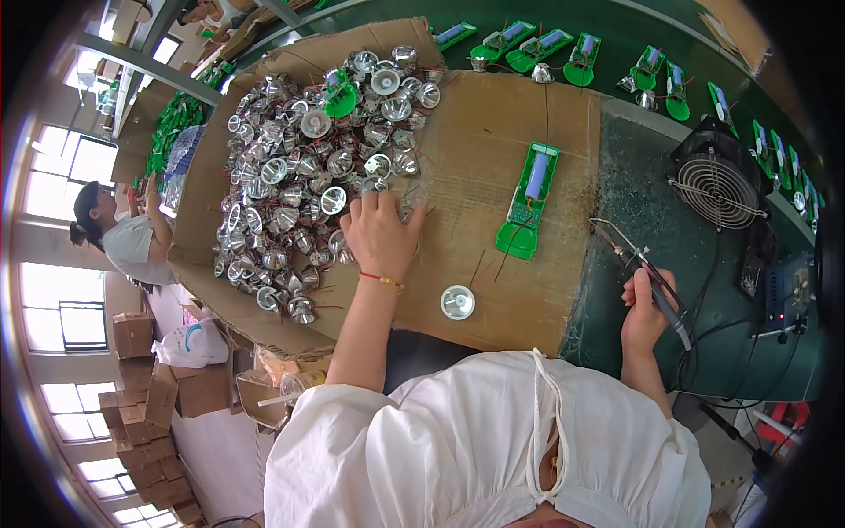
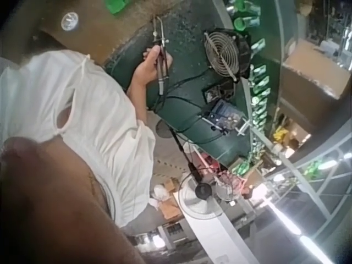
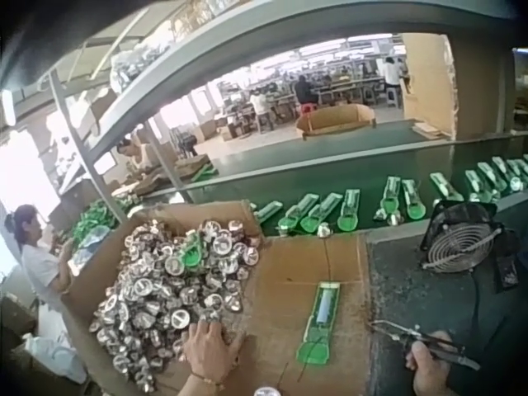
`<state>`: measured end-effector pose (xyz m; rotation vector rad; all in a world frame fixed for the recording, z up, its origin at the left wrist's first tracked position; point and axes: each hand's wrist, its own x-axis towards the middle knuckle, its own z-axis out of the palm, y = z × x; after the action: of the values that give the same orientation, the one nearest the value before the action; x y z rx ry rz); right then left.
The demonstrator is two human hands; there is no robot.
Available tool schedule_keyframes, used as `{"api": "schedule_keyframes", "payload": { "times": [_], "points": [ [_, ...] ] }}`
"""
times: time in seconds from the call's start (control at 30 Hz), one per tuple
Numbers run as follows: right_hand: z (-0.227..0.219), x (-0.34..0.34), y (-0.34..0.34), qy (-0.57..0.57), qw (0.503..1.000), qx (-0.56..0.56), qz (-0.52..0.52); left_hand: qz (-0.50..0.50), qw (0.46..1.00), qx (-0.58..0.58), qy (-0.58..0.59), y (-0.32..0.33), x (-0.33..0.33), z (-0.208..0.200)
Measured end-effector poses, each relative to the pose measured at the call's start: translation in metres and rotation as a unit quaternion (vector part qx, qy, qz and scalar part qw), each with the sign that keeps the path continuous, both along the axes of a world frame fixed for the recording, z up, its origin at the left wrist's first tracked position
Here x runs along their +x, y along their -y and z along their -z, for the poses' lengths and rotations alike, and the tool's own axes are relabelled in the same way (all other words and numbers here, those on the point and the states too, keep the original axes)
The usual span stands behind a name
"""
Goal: Soldering electrical components onto small circuit boards as part of a light fixture assembly line.
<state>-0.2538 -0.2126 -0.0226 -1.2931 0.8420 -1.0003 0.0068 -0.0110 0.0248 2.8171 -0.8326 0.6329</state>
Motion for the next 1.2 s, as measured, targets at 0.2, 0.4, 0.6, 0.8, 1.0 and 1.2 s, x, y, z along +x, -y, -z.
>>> {"api": "schedule_keyframes", "payload": {
  "times": [0.2, 0.4, 0.6, 0.8, 1.0, 1.2],
  "points": [
    [0.002, -0.002, 0.002, -0.006, 1.0, 0.007, 0.002, 0.103, 0.985, -0.046, -0.132, 0.007, -0.012, 0.0],
    [0.005, -0.002, 0.004, 0.006, 1.0, 0.005, -0.008, 0.153, 0.958, -0.105, -0.218, 0.002, -0.022, -0.004],
    [0.002, -0.001, 0.003, 0.01, 1.0, 0.008, -0.003, 0.088, 0.99, 0.044, -0.099, 0.025, -0.014, -0.007],
    [0.006, -0.006, -0.001, -0.012, 1.0, -0.01, -0.003, 0.199, 0.972, 0.035, -0.122, 0.037, -0.012, 0.019],
    [-0.007, -0.004, -0.006, -0.017, 1.0, -0.022, -0.015, 0.211, 0.851, -0.265, -0.401, 0.046, -0.038, 0.001],
    [-0.026, 0.006, -0.021, -0.037, 0.99, -0.076, -0.114, 0.129, 0.837, -0.237, -0.476, 0.053, -0.043, 0.001]
  ]
}}
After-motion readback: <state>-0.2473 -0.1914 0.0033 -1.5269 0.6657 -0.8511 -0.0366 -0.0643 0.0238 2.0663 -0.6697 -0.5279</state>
